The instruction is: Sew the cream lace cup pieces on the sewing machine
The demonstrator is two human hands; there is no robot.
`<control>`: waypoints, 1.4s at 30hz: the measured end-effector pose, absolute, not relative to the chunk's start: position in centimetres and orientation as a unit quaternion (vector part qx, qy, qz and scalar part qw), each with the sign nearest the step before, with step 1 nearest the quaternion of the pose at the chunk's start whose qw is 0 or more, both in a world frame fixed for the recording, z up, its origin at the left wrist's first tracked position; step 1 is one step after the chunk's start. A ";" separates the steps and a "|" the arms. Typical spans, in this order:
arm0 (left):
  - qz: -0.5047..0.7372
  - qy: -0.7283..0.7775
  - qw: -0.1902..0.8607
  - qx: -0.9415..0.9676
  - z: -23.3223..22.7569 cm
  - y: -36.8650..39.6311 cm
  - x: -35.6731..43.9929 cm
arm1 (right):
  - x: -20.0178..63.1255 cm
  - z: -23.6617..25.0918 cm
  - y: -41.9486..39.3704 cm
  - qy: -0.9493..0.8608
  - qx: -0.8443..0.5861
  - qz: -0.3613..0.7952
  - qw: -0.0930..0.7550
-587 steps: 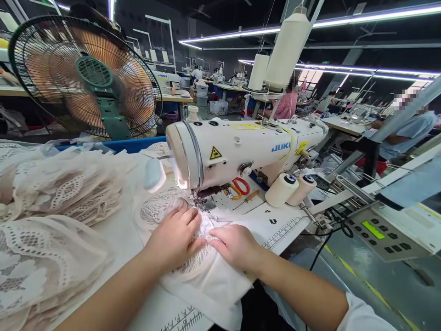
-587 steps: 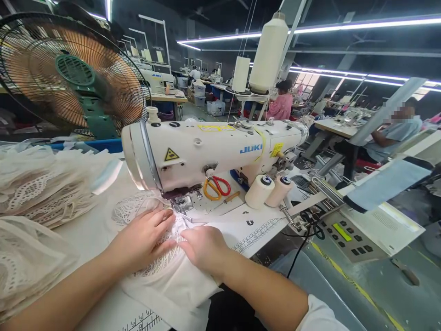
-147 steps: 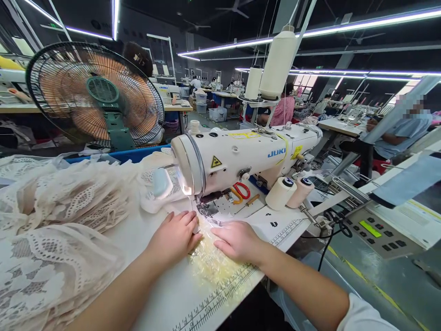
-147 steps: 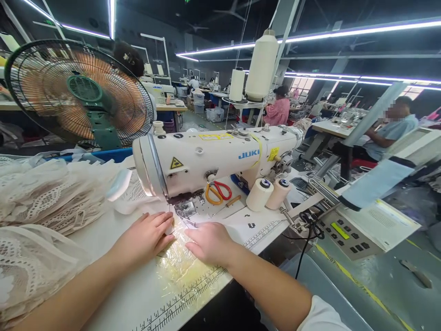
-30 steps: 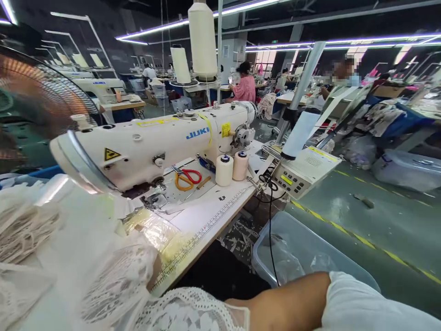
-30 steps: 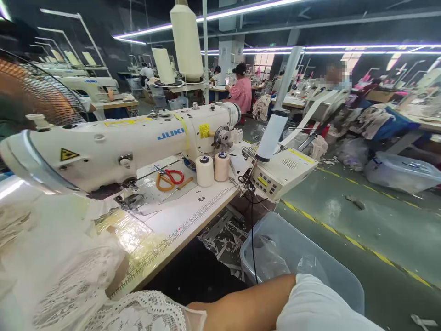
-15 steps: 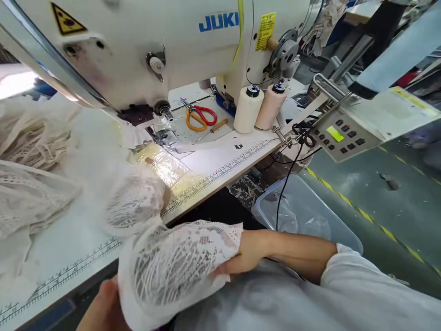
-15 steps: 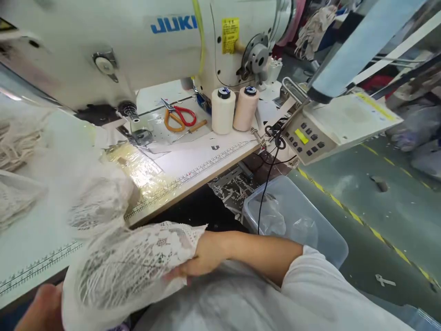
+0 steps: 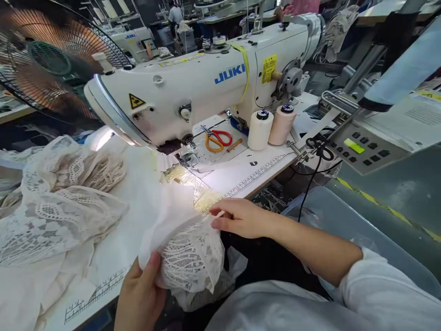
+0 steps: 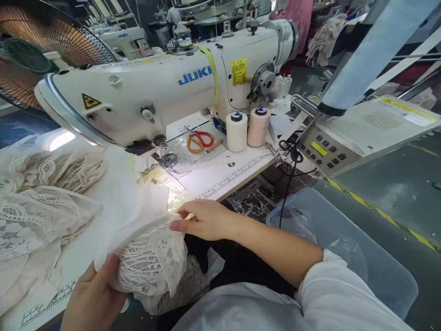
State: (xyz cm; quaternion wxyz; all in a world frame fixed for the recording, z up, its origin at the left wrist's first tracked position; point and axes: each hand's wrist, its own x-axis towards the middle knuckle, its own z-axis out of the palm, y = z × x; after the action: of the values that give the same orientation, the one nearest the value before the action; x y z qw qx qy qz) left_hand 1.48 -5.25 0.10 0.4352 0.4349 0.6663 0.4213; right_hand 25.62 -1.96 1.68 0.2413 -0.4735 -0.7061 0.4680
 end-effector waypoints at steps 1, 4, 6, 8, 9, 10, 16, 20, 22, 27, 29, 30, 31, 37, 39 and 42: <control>0.431 0.660 0.452 0.418 -0.2 -5.5 1.6 | 25.1 1.6 -1.2 -0.699 -0.465 0.485 0.243; 0.432 0.658 0.456 0.416 -0.2 -5.5 1.3 | 23.5 0.7 0.4 -0.695 -0.423 0.528 0.243; 0.378 0.660 0.441 0.477 0.3 -5.1 0.9 | 23.0 0.2 0.9 -0.705 -0.381 0.542 0.254; 0.308 0.651 0.422 0.551 0.9 -4.6 0.5 | 23.0 0.0 1.0 -0.733 -0.355 0.528 0.242; 0.279 0.643 0.410 0.584 1.3 -4.3 0.5 | 23.0 0.1 1.1 -0.748 -0.355 0.512 0.228; 0.255 0.637 0.394 0.612 1.5 -4.0 0.5 | 23.1 0.2 1.1 -0.762 -0.360 0.495 0.211; 0.172 0.603 0.364 0.689 1.5 -2.4 1.7 | 23.1 1.0 1.6 -0.790 -0.372 0.466 0.143; 0.163 0.588 0.391 0.689 0.8 -1.8 2.5 | 22.7 1.1 1.8 -0.801 -0.377 0.448 0.130; 0.160 0.609 0.397 0.667 0.9 -1.6 2.9 | 22.6 1.3 1.7 -0.800 -0.389 0.438 0.130; 0.190 0.655 0.488 0.545 1.2 -1.5 3.7 | 22.9 1.9 1.2 -0.805 -0.431 0.378 0.153; 0.250 0.667 0.542 0.445 0.9 -2.2 4.1 | 23.4 1.9 0.8 -0.804 -0.464 0.333 0.166; 0.282 0.667 0.567 0.393 0.8 -2.7 4.5 | 23.6 1.8 0.5 -0.800 -0.485 0.312 0.166; 0.305 0.661 0.592 0.345 0.6 -3.2 4.9 | 23.8 1.7 0.1 -0.794 -0.505 0.295 0.164; 0.341 0.622 0.687 0.161 0.9 -5.4 7.0 | 26.4 -0.7 -3.3 -0.693 -0.554 0.337 0.314; 0.359 0.600 0.702 0.134 1.3 -5.5 7.0 | 28.0 -1.9 -4.6 -0.634 -0.553 0.404 0.359; 0.376 0.569 0.725 0.095 1.9 -5.1 7.1 | 29.2 -2.8 -6.5 -0.640 -0.423 0.536 0.352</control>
State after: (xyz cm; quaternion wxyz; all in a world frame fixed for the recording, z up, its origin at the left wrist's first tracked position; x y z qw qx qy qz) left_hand 7.09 -5.11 1.88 0.7250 0.0948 0.5691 0.3762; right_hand 29.19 -6.45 -2.83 0.3521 -0.4231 -0.6399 0.5362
